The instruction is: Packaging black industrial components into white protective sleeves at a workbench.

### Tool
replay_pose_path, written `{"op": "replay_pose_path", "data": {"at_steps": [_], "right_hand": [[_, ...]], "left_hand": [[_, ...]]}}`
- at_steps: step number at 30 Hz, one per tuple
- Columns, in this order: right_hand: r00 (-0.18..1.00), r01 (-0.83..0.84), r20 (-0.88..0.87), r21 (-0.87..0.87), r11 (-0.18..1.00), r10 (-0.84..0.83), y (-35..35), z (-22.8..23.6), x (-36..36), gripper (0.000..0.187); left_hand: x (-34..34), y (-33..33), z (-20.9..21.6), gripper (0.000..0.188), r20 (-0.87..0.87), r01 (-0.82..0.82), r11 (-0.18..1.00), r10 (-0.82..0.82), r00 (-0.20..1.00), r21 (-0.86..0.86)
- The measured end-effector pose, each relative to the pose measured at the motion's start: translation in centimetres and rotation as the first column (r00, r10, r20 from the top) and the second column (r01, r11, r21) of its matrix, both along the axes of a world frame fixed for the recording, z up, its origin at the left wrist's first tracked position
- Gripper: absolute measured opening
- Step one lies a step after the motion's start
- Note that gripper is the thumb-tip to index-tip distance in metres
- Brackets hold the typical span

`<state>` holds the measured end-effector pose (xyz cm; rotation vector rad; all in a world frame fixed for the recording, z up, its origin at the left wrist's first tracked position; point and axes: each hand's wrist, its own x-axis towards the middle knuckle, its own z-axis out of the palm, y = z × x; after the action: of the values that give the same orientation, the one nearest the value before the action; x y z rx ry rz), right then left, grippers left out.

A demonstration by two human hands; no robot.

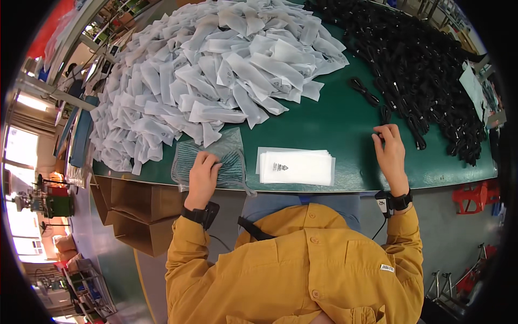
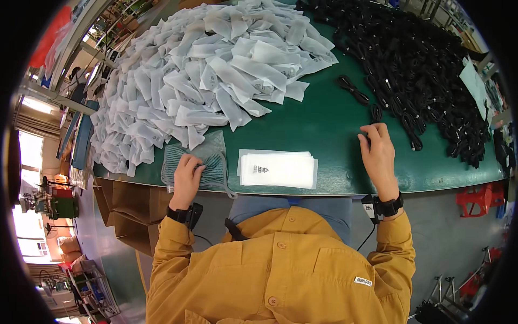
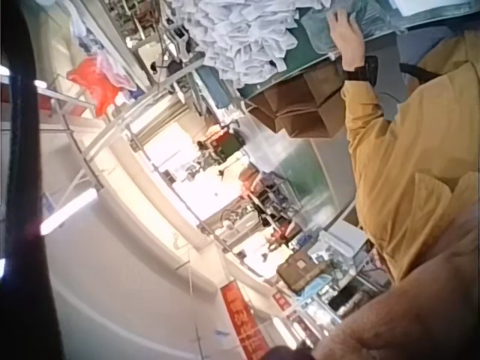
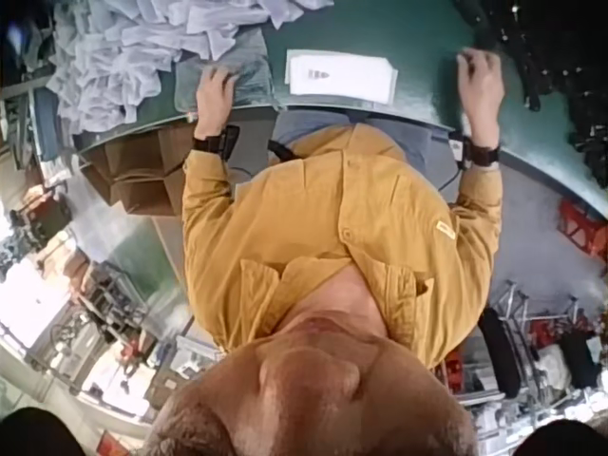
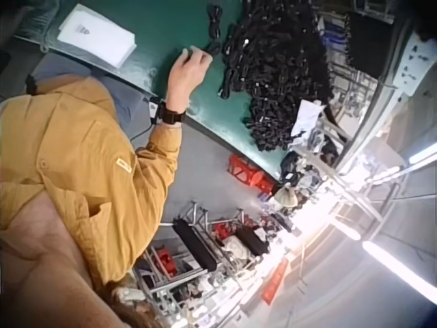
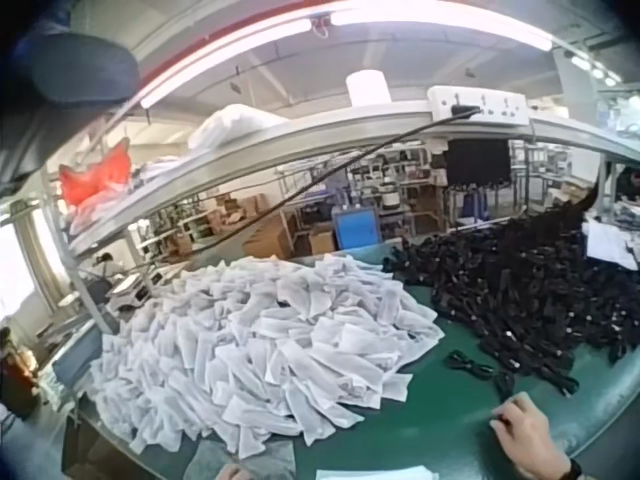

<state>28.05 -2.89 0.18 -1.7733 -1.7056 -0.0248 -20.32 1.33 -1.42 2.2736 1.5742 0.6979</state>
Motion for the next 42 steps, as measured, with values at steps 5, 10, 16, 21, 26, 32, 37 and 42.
{"op": "replay_pose_path", "data": {"at_steps": [5, 10, 16, 21, 26, 32, 37, 42], "right_hand": [[0.999, 0.042, -0.008, -0.009, 0.999, -0.042, -0.9, -0.3, 0.2, 0.016], [0.938, 0.150, 0.279, 0.209, 0.966, -0.206, -0.5, -0.2, 0.7, 0.022], [0.950, 0.177, 0.259, 0.011, 0.984, -0.174, -0.3, -1.7, 2.7, 0.032], [0.968, 0.205, 0.164, -0.065, 0.977, -0.192, 0.1, -2.1, 2.5, 0.035], [0.959, 0.199, 0.204, 0.011, 0.980, -0.197, 0.7, -2.1, 2.4, 0.033], [0.967, 0.228, 0.115, -0.009, 0.974, -0.226, 0.5, -2.9, 2.7, 0.026], [0.868, 0.117, -0.447, -0.233, 0.965, -0.213, -1.8, -0.8, 1.1, 0.019], [0.792, -0.089, -0.609, -0.185, 0.979, -0.043, -5.1, 1.0, -3.7, 0.017]], "left_hand": [[0.1, 1.0, 2.5, 0.024, 0.037, -0.090, 0.965, 0.083, 0.996, 0.246], [0.9, 0.5, 1.2, 0.026, -0.040, -0.191, 0.951, 0.207, 0.978, 0.244], [-0.6, -0.8, 1.1, 0.029, -0.127, -0.082, 0.991, 0.096, 0.987, 0.109], [4.7, -1.0, 2.7, 0.026, -0.107, -0.025, 0.955, 0.060, 0.992, 0.295], [17.0, -1.6, 3.0, 0.020, 0.258, 0.543, 0.833, -0.550, 0.794, 0.104], [22.0, -0.8, 0.2, 0.014, 0.163, 0.617, 0.782, -0.622, 0.766, 0.083], [21.8, -1.1, -0.6, 0.010, 0.176, 0.557, 0.824, -0.566, 0.805, 0.103], [21.0, -1.2, -0.8, 0.006, 0.369, 0.480, 0.876, -0.435, 0.821, -0.037]]}}
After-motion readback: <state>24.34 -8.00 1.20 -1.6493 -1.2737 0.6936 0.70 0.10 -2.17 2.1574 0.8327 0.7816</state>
